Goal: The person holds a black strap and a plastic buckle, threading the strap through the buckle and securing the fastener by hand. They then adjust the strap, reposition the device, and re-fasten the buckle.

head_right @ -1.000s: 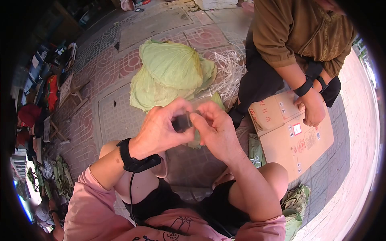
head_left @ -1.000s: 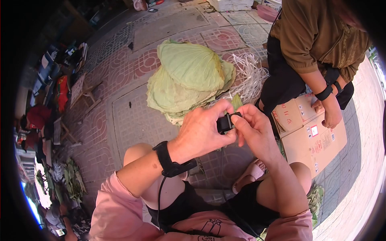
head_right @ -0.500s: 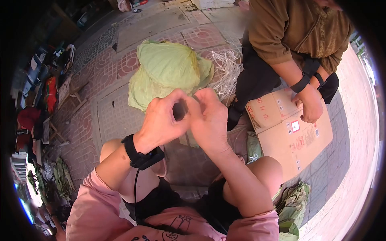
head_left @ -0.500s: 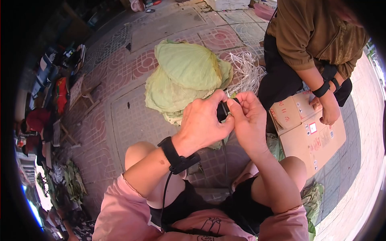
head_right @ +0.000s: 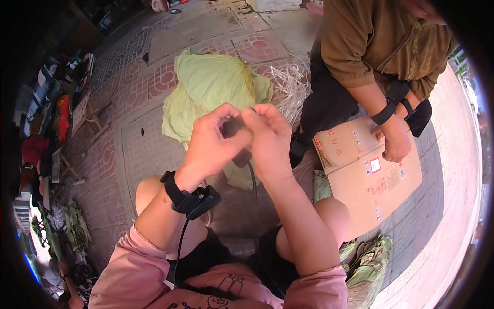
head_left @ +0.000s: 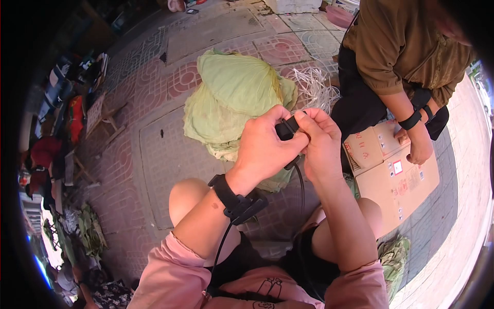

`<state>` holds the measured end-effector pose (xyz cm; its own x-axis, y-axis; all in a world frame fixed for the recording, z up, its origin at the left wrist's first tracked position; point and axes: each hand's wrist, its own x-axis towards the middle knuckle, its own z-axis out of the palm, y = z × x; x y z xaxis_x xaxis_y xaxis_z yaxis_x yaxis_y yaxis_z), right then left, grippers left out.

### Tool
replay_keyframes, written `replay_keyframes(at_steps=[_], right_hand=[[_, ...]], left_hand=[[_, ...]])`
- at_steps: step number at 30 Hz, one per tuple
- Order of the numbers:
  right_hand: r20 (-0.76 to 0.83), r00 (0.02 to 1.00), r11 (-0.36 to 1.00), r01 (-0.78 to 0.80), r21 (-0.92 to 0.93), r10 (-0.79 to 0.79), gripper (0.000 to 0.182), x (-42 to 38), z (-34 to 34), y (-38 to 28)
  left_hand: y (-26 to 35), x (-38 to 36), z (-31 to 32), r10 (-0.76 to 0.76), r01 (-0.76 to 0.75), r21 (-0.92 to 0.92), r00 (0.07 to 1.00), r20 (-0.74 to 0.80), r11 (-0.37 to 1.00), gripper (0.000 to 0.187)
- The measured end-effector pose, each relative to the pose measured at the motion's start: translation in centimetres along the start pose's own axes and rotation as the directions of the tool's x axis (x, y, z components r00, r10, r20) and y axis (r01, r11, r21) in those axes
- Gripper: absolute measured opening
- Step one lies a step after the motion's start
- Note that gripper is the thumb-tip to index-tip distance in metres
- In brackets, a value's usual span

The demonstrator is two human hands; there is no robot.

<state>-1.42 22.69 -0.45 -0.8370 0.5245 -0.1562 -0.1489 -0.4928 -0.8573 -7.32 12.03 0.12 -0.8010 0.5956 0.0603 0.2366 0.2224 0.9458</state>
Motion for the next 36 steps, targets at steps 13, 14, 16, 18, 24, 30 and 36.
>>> replay_keyframes(at_steps=[13,14,16,18,24,30,36], right_hand=[[0.096,0.965,0.913,-0.195,-0.357,0.244,0.019,-1.3,-2.0,-2.1],[0.092,0.973,0.927,-0.168,-0.336,0.21,0.02,-1.5,-2.0,-2.2],[0.093,0.992,0.838,0.122,-0.532,-0.085,0.022,-1.4,-2.4,-0.9],[0.082,0.966,0.724,0.238,-0.647,-0.245,0.024,-1.1,-2.7,-0.3],[-0.026,0.988,0.815,0.112,-0.569,-0.154,0.024,0.4,-3.1,-0.2],[0.002,1.0,0.875,-0.007,-0.484,0.008,0.024,1.3,-3.4,0.5],[0.084,0.986,0.866,-0.085,-0.493,0.145,0.021,1.5,-3.5,-0.9]], left_hand=[[0.8,-2.4,-2.4,-0.21,0.4,-0.474,0.89,0.404,0.784,0.034],[0.8,-2.5,-2.4,-0.186,0.381,-0.474,0.894,0.408,0.794,0.034],[0.8,-2.6,-1.9,-0.168,0.352,-0.427,0.896,0.412,0.833,0.037],[0.9,-2.6,-1.4,-0.18,0.328,-0.332,0.896,0.406,0.884,0.041],[1.4,-1.7,-1.2,-0.244,0.403,-0.358,0.877,0.414,0.842,0.04],[0.2,-1.3,-1.0,-0.227,0.327,-0.247,0.905,0.359,0.912,0.032],[0.1,-1.3,-1.8,-0.284,0.384,-0.28,0.897,0.339,0.88,0.027]])
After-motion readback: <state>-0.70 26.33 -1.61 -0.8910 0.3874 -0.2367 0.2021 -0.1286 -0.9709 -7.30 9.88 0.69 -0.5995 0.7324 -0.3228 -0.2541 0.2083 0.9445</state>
